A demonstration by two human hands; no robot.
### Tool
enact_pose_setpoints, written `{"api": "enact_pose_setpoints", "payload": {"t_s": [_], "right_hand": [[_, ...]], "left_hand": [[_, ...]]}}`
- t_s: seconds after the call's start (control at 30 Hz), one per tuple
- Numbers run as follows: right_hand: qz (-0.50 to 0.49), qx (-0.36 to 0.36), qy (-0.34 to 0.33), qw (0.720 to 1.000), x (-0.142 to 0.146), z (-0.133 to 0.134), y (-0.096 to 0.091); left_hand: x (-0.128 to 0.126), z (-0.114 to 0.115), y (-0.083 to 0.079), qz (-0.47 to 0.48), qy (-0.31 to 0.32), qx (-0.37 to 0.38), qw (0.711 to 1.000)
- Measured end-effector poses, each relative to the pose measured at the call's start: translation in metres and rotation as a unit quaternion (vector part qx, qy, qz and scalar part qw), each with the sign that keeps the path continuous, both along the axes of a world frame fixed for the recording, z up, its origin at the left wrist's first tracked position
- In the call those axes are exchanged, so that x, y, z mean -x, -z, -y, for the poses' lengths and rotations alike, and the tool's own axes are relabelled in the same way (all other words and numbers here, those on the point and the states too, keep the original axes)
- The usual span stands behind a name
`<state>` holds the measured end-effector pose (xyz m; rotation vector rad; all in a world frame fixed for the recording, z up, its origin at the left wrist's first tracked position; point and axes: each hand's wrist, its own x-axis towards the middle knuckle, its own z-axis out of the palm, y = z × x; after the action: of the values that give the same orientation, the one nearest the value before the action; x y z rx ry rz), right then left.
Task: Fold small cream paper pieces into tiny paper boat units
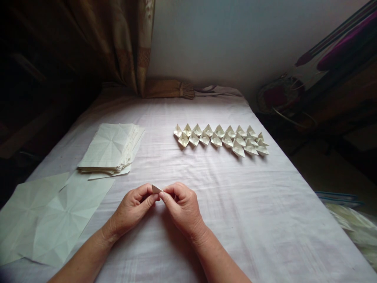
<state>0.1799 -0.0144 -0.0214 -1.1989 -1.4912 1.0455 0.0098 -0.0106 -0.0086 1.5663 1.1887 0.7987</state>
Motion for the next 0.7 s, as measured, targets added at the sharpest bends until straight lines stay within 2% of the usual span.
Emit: {"api": "enact_pose_setpoints", "payload": {"t_s": [0.13, 0.27, 0.47, 0.6, 0.7], "right_hand": [[0.012, 0.016, -0.029, 0.999, -0.0006, -0.0005, -0.0036], [0.011, 0.005, -0.025, 1.0, 0.0, -0.0008, -0.0054], [-0.042, 0.055, -0.02, 0.997, -0.0005, -0.0005, -0.004], [-0.057, 0.048, 0.005, 0.997, 0.0003, -0.0003, -0.0049], [-0.078, 0.074, 0.009, 0.994, 0.0022, -0.0003, -0.0053]], "left_hand": [[0.002, 0.0002, 0.0003, -0.026, 0.021, 0.01, 0.999], [0.0007, 0.0013, -0.0034, -0.075, 0.042, -0.022, 0.996], [-0.0005, 0.0029, -0.0066, -0.113, 0.095, -0.059, 0.987], [0.0009, 0.0039, -0.0043, -0.11, 0.096, -0.068, 0.987], [0.0017, 0.0039, -0.0026, -0.1, 0.093, -0.063, 0.989]]}}
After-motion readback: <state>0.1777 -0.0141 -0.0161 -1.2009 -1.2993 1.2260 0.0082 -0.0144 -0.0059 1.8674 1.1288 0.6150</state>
